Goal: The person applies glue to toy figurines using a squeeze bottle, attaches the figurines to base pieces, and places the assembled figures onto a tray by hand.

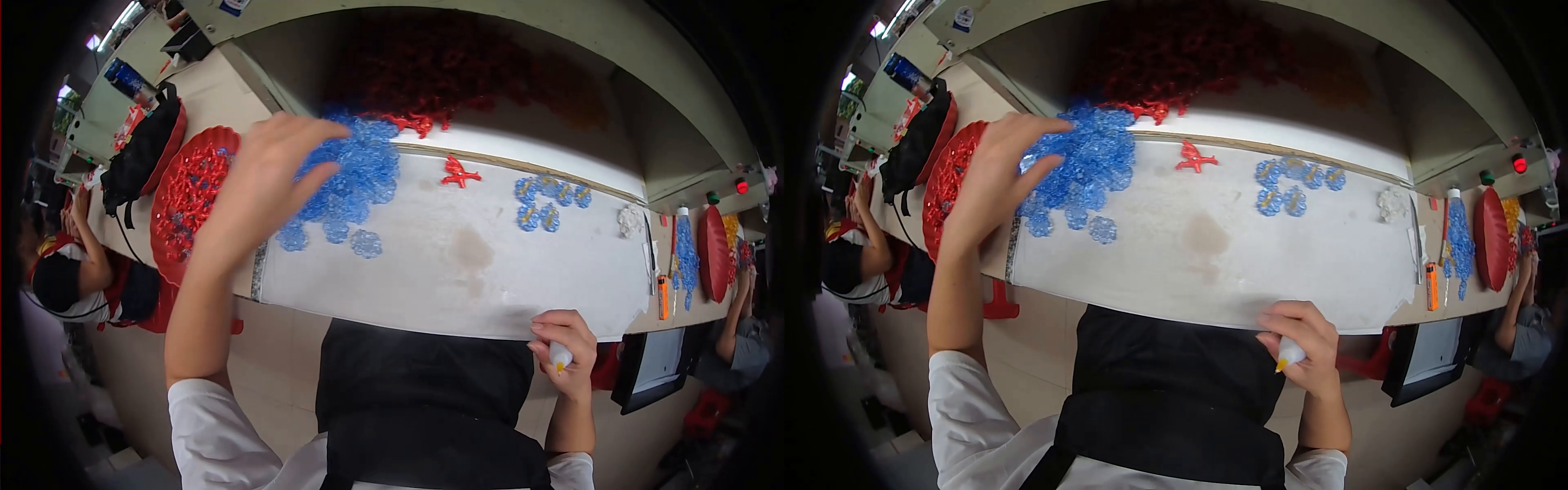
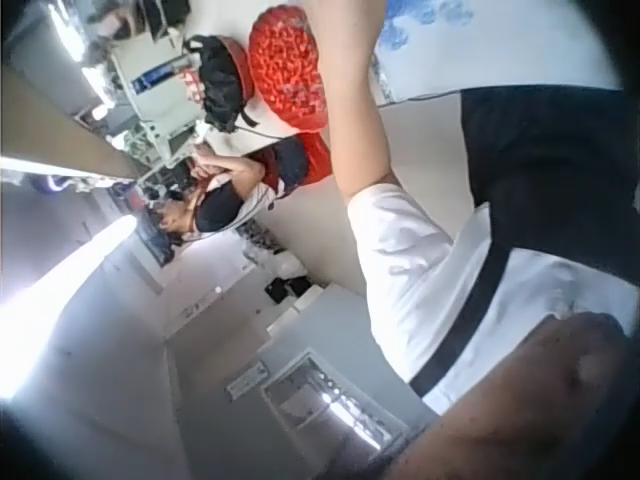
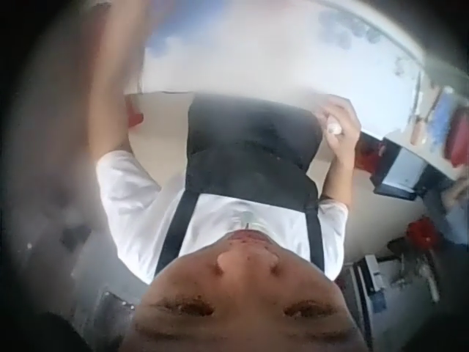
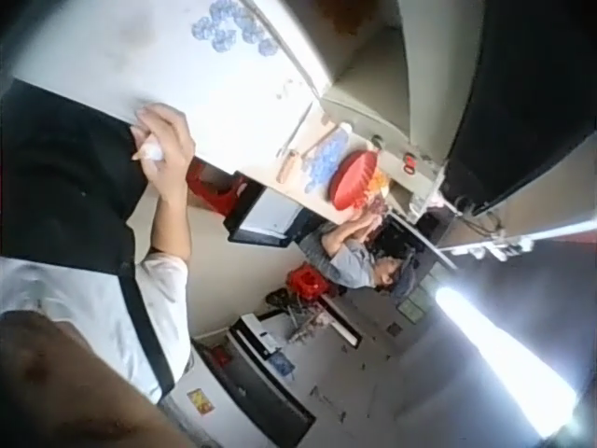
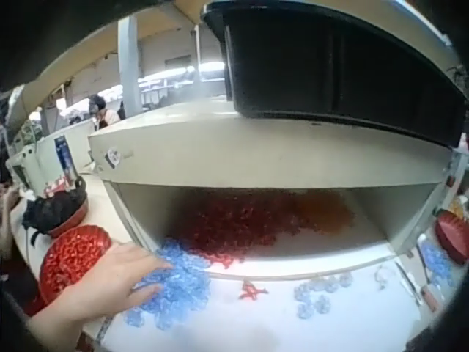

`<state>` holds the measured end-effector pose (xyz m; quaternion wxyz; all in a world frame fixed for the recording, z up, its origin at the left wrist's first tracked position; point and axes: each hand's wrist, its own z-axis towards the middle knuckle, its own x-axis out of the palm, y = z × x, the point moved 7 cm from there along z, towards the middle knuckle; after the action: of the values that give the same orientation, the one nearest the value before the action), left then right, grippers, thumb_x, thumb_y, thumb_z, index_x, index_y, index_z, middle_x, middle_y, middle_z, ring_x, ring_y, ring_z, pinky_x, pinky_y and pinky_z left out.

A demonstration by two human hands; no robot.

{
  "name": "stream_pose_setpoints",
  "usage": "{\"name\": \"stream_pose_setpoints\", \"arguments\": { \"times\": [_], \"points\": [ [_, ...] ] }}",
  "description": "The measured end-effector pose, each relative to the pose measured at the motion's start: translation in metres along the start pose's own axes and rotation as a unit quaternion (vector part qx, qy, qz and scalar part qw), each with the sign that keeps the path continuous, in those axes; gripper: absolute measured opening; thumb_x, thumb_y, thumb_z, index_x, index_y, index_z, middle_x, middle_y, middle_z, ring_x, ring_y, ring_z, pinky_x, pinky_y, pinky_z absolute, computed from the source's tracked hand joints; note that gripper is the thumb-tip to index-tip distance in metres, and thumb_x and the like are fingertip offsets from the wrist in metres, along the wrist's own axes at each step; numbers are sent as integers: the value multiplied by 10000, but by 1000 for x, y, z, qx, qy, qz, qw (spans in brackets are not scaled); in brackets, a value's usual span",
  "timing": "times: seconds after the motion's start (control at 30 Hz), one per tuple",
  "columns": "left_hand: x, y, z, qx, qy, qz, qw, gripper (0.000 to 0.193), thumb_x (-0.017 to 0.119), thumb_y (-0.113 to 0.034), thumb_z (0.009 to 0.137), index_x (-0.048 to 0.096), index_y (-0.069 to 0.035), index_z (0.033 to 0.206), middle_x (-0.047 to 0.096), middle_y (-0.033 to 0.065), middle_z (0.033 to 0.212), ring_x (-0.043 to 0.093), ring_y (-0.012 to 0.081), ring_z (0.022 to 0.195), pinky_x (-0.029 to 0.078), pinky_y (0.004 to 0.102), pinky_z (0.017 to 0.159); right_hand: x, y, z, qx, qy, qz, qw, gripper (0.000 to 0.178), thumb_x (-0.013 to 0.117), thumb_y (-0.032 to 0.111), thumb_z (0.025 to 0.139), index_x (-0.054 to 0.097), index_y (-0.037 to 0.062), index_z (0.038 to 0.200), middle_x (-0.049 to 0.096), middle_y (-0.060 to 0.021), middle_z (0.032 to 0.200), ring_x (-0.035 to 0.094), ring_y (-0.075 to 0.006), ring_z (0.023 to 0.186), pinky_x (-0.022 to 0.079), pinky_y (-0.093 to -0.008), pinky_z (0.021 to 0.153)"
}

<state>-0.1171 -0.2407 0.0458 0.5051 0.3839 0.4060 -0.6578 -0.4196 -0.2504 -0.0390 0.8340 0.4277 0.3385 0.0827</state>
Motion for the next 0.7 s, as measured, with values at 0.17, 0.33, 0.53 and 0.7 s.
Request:
{"name": "stream_pose_setpoints", "arguments": {
  "times": [0.17, 0.33, 0.53, 0.7],
  "points": [
    [79, -39, 80, 32, -20, -54, 998, 208, 583, -46, 707, 584, -23, 914, 598, 106, 842, 528, 250, 840, 419, 342, 738, -2, 11, -3, -15, -2, 18, 1000, 186, 684, 41, 678, 597, 11, 839, 572, -130, 834, 556, -172, 677, 445, -227, 546],
    [99, -65, 89, 116, 43, -15, 992, 203, 558, -5, 702, 597, -28, 900, 599, 115, 739, 547, 259, 774, 434, 353, 723, -22, 1, -20, 36, -47, 24, 998, 228, 695, 28, 645, 617, 19, 859, 585, -105, 817, 582, -196, 695, 463, -247, 568],
    [126, -63, 32, 121, 45, -13, 992, 299, 552, 12, 678, 563, -44, 971, 560, 95, 962, 552, 252, 817, 447, 350, 742, -15, -10, -17, 38, -48, 37, 997, 211, 681, 12, 648, 599, 7, 843, 566, -125, 808, 536, -160, 660, 426, -224, 548],
    [124, -62, 23, -110, 120, -300, 940, 270, 573, -19, 737, 521, -30, 1002, 578, 86, 951, 576, 185, 830, 466, 283, 710, -12, -11, -11, 37, -50, 76, 995, 418, 555, -87, 643, 469, -9, 1045, 485, -138, 924, 492, -176, 695, 423, -262, 559]
  ]
}}
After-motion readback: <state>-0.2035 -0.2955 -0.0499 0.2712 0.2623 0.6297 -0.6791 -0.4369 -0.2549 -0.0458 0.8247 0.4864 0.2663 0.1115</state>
